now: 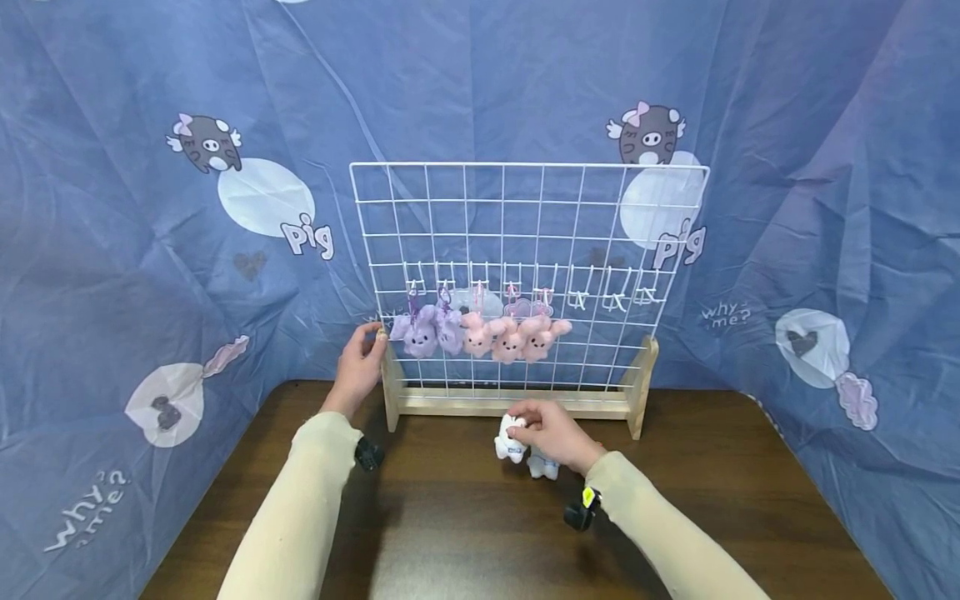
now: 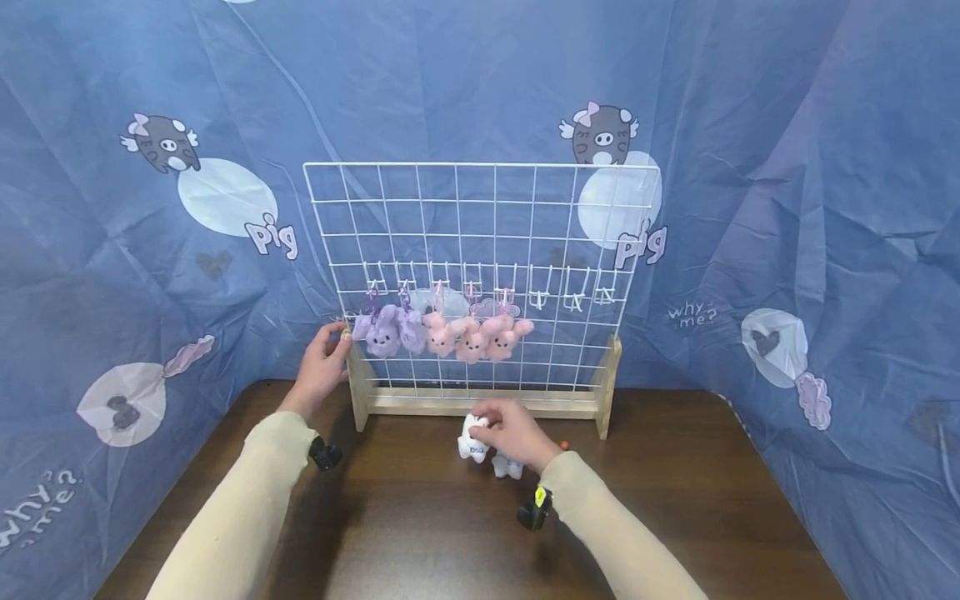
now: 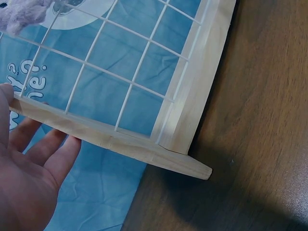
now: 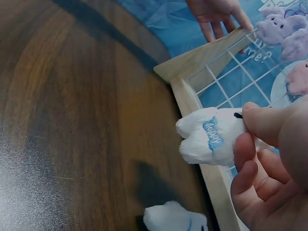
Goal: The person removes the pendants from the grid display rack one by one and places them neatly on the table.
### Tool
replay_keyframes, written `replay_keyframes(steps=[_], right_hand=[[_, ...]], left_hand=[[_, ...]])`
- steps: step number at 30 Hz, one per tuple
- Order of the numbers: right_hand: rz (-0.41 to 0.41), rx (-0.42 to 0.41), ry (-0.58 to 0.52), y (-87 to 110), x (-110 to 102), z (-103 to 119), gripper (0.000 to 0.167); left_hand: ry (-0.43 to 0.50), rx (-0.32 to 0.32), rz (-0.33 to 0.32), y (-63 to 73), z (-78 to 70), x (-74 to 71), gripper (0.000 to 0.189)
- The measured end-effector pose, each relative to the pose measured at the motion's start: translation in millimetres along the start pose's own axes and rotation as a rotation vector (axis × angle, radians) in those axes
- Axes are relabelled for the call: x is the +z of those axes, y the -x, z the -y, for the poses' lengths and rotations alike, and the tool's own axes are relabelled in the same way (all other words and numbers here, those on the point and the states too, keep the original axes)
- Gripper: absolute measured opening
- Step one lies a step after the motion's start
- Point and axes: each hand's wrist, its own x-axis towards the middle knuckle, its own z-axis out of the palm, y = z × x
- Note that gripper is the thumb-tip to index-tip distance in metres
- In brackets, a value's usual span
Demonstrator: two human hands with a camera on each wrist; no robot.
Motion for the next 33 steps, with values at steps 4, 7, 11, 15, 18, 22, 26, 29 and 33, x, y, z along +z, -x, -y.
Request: replay_keyframes(steps=[4, 7, 11, 15, 18, 22, 26, 29, 33], right_hand=[[0.010, 0.010, 0.019, -0.8, 2.9, -7.2, 0.032], [0.026, 0.030, 0.049, -2.0, 4.6, -13.0, 0.030], [0.048, 0.046, 0.075, -4.2, 7.0, -18.7, 0.027], [0.063, 0.048, 0.086, -5.6, 11.2, -22.2, 0.024], [0.064, 0.041, 0.098, -5.3, 14.9, -23.7, 0.023], [0.051, 0.017, 0.124, -5.2, 19.3, -25.8, 0.023], [0.034, 0.011, 0.153, -6.2, 23.0, -26.6, 0.021], [0.024, 0.022, 0.172, -6.5, 25.3, -25.6, 0.019], [0.013, 0.035, 0.211, -7.2, 27.7, -24.0, 0.017]], left_hand=[[-0.004, -0.001, -0.002, -0.1, -1.0, 0.3, 0.046], [-0.003, -0.001, -0.002, -0.3, -1.9, 0.1, 0.046], [0.003, 0.002, 0.000, -0.9, -1.9, -0.3, 0.047], [0.006, -0.008, 0.006, -0.9, 0.7, -0.3, 0.048], [-0.001, -0.013, 0.011, 0.1, 1.8, -0.4, 0.049], [0.002, -0.012, 0.008, 1.2, 1.1, 0.0, 0.048], [0.005, -0.011, 0.005, 1.1, 0.1, 0.1, 0.047], [0.006, -0.008, 0.003, 0.7, -0.7, 0.2, 0.047], [0.004, -0.012, 0.001, 1.1, -1.2, 0.3, 0.045]])
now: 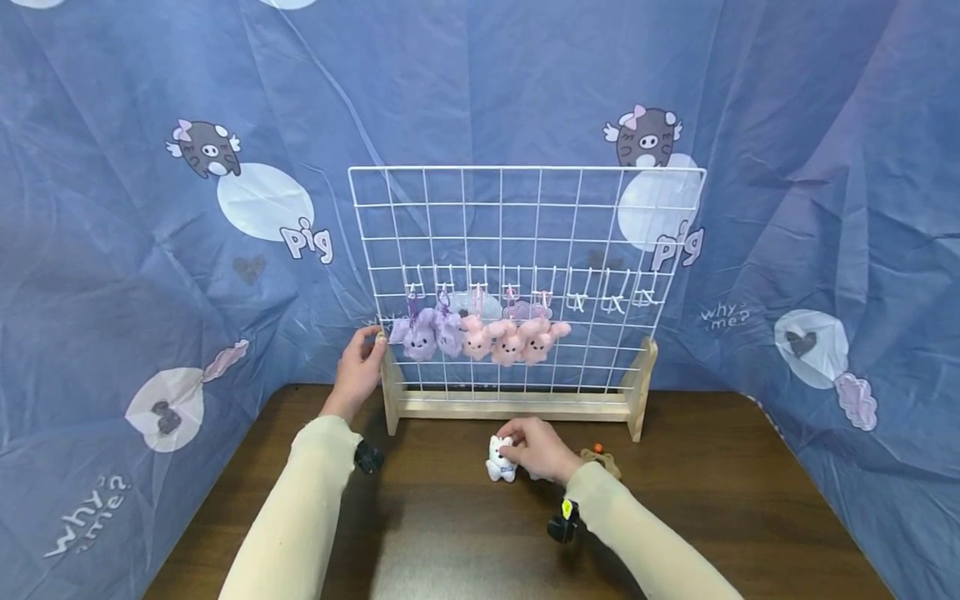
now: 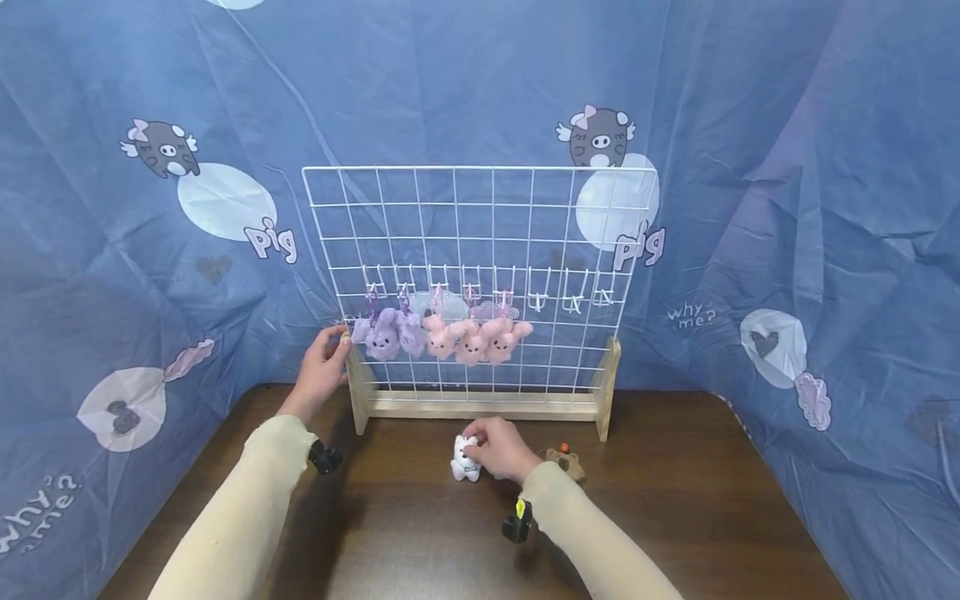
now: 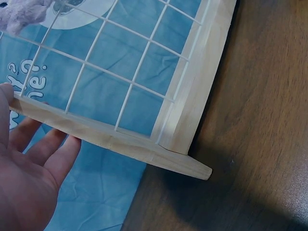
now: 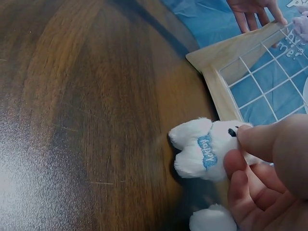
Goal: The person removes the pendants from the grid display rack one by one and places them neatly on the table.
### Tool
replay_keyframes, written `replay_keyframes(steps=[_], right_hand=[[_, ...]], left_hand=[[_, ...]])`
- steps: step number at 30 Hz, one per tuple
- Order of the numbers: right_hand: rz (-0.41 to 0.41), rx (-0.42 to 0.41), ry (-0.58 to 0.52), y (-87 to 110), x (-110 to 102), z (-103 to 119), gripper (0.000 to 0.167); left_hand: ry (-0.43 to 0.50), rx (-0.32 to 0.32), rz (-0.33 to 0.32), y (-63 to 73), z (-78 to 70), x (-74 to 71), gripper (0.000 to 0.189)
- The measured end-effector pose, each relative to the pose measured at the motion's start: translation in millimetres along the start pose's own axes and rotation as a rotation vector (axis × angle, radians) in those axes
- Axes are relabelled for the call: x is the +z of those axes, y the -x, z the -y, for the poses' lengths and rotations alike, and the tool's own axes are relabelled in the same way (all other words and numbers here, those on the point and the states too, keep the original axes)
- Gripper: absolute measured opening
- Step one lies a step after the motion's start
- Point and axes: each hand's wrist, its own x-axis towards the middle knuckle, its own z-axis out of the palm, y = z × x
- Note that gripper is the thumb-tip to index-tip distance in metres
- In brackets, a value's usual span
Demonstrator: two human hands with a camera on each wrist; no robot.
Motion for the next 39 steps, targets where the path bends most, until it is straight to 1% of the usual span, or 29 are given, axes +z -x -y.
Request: replay_keyframes(steps=[9, 12, 15, 19, 24, 27, 31, 35, 39], right_hand=[[-0.019, 0.031, 0.096, -2.2, 0.9, 8.5, 0.018], [-0.014, 0.059, 0.101, -2.6, 0.0, 10.7, 0.020], [-0.001, 0.085, 0.083, -2.1, -1.3, 12.3, 0.021], [0.006, 0.092, 0.071, -1.0, -2.1, 13.5, 0.022], [-0.008, 0.058, 0.157, -1.3, -4.0, 13.0, 0.021], [-0.006, 0.049, 0.188, -1.8, -5.9, 13.7, 0.021], [-0.007, 0.038, 0.183, -1.8, -9.9, 15.7, 0.023], [-0.030, 0.004, 0.183, -2.2, -17.1, 17.2, 0.023], [-0.063, 0.001, 0.141, -2.2, -25.9, 18.4, 0.023]], left_hand=[[0.012, -0.008, 0.001, -0.4, 0.2, -0.3, 0.046], [0.019, -0.008, 0.003, -0.8, 0.3, -0.4, 0.046], [0.014, -0.003, 0.002, -1.2, 0.2, -0.4, 0.046], [0.012, 0.001, -0.003, -1.9, 0.1, -0.2, 0.046], [0.011, 0.000, -0.002, -1.4, 0.8, -0.6, 0.046], [0.011, -0.005, 0.001, -0.6, 0.7, -1.0, 0.046], [0.015, -0.007, 0.006, -0.8, 0.9, -1.2, 0.046], [0.013, -0.003, 0.010, -2.0, 1.4, -0.9, 0.047], [0.010, -0.005, 0.009, -2.0, 1.8, -1.1, 0.048]])
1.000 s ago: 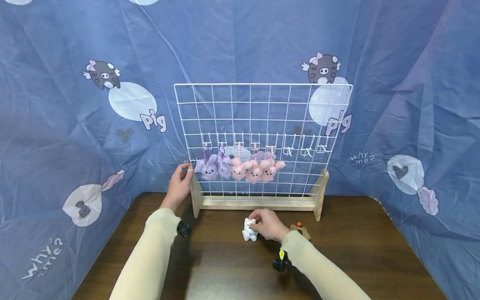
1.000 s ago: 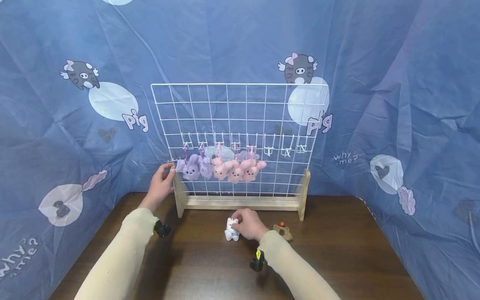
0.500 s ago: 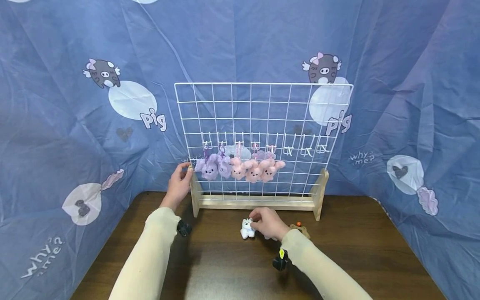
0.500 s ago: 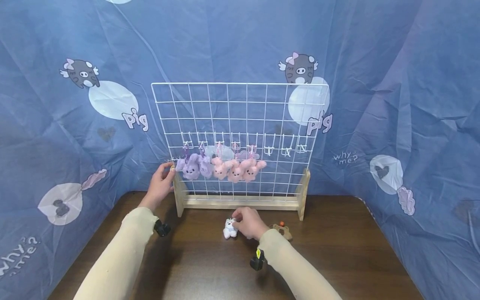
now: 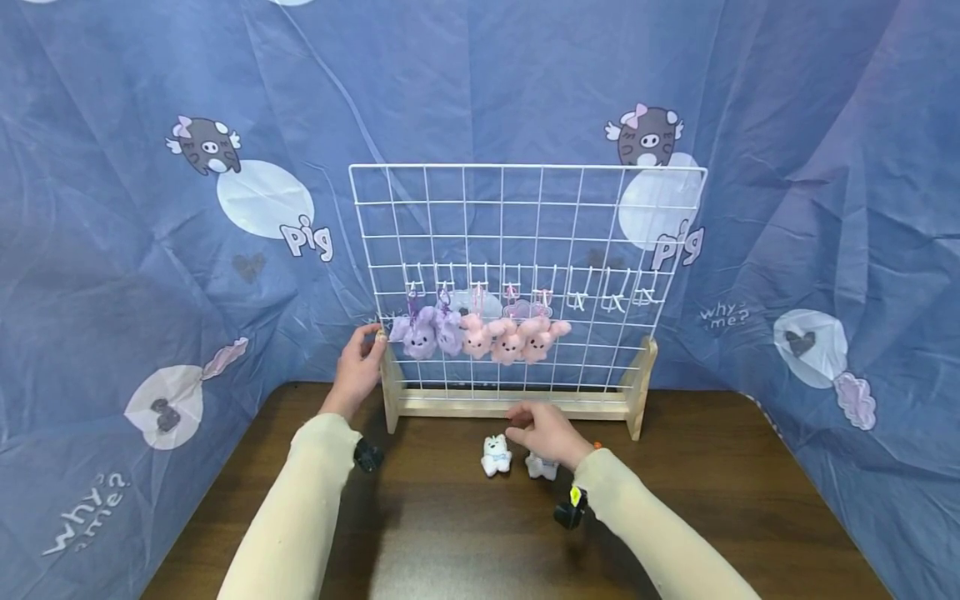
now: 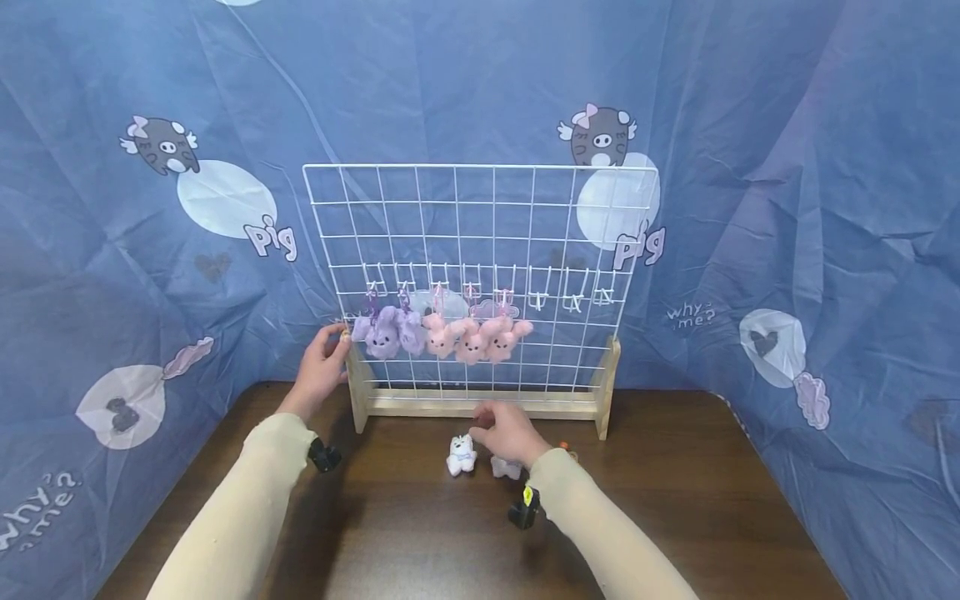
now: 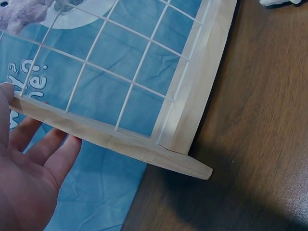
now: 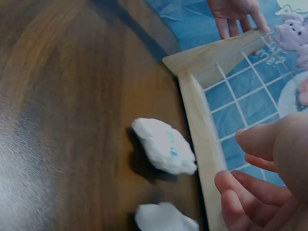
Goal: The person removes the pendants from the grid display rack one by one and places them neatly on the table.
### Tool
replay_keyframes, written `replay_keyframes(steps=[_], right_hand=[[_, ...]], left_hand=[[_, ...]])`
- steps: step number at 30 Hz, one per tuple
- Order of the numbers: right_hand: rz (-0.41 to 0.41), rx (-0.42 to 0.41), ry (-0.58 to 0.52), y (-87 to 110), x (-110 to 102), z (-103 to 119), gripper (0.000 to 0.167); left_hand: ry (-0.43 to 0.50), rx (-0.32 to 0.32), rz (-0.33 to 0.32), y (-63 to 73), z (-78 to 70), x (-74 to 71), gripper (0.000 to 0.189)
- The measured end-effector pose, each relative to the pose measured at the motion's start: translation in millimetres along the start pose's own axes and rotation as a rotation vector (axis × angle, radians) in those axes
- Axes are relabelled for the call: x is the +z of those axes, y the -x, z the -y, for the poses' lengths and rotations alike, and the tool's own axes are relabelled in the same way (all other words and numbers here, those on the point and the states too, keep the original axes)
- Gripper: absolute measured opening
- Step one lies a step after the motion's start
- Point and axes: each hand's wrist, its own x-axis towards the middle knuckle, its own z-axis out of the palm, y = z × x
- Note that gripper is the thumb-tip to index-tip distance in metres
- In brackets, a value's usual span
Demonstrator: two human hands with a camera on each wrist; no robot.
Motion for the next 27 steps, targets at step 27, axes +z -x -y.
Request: replay_keyframes(steps=[27], right_hand=[[-0.241, 0.098, -0.154, -1.8, -62.6, 3.6, 0.059]], left_hand=[[-0.018, 0.021, -0.019, -0.6, 1.3, 1.2, 0.046]])
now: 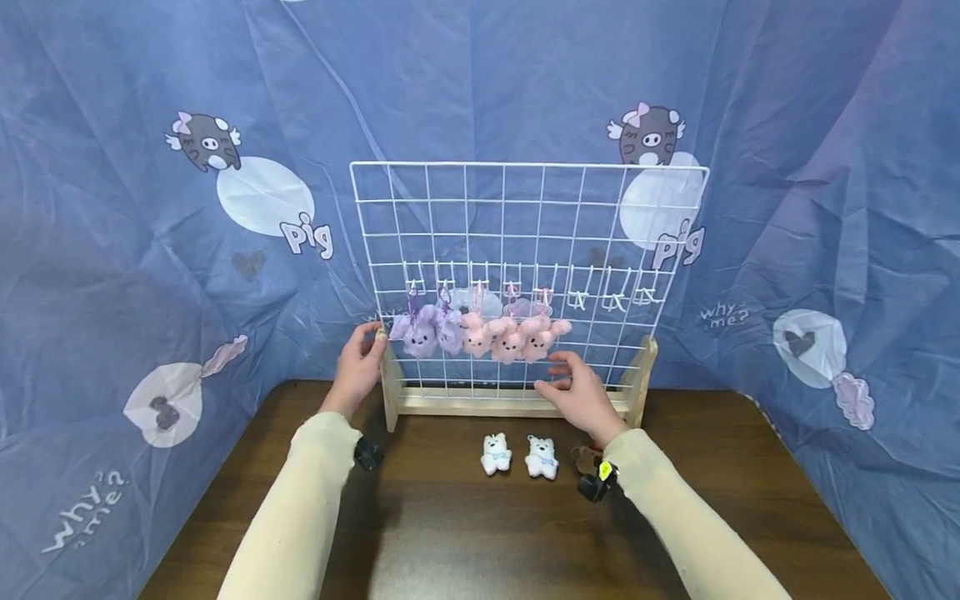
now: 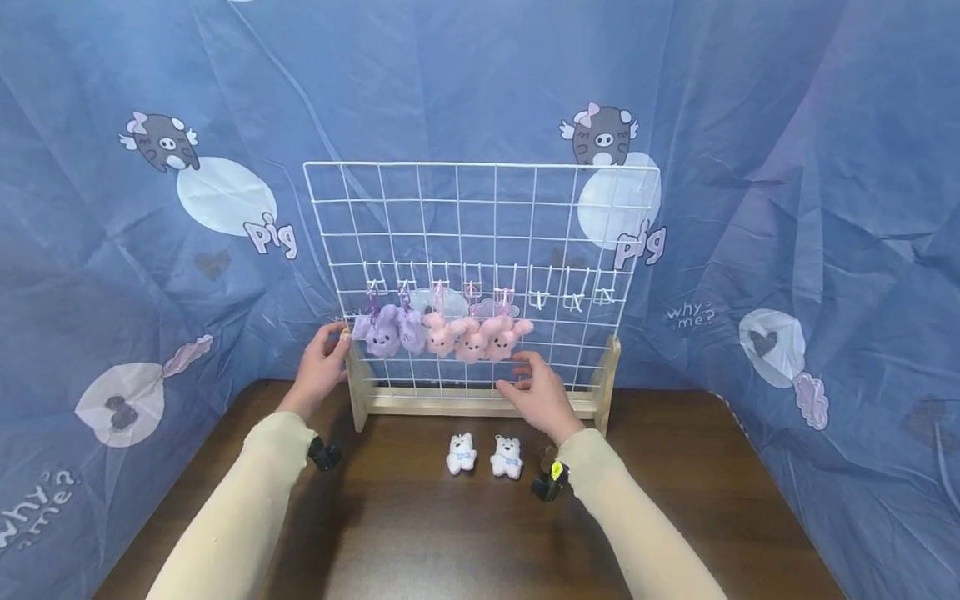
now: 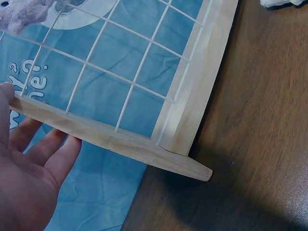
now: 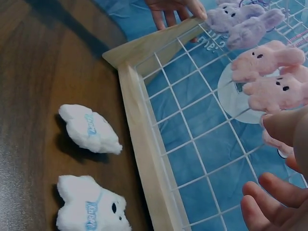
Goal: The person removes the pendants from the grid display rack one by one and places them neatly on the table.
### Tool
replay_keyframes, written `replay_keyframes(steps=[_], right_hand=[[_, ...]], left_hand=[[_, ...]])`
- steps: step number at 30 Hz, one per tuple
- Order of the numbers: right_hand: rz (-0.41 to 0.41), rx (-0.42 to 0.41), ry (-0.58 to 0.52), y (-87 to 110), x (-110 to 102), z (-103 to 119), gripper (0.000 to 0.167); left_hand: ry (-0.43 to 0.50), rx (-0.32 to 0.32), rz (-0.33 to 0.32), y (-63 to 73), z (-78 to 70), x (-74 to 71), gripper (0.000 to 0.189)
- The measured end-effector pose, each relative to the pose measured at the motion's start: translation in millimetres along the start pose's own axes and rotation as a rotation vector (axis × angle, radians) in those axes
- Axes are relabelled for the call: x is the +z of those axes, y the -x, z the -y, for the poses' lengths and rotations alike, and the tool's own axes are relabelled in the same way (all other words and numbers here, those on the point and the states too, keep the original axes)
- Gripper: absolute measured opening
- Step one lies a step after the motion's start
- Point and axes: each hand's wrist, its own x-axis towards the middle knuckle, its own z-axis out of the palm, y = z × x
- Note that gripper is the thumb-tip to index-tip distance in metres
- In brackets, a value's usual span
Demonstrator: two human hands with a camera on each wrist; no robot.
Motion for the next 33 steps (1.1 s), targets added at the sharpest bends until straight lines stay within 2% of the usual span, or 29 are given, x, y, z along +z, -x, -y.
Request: replay_keyframes(steps=[7, 18, 26, 33], right_hand=[[-0.018, 0.019, -0.041, -4.3, -9.5, 3.7, 0.067], [-0.069, -0.025, -0.085, -11.9, -19.1, 15.3, 0.072], [-0.083, -0.065, -0.245, -18.0, -21.7, 22.7, 0.063], [-0.102, -0.063, -0.278, -21.6, -20.8, 27.4, 0.054]], left_hand=[[-0.002, 0.005, 0.000, -0.8, -0.5, 0.1, 0.047], [0.005, 0.009, 0.012, -1.7, 0.8, 0.1, 0.048], [0.009, 0.001, 0.008, -2.0, 0.9, -0.2, 0.046], [0.010, -0.003, 0.006, -1.5, 1.3, -1.1, 0.046]])
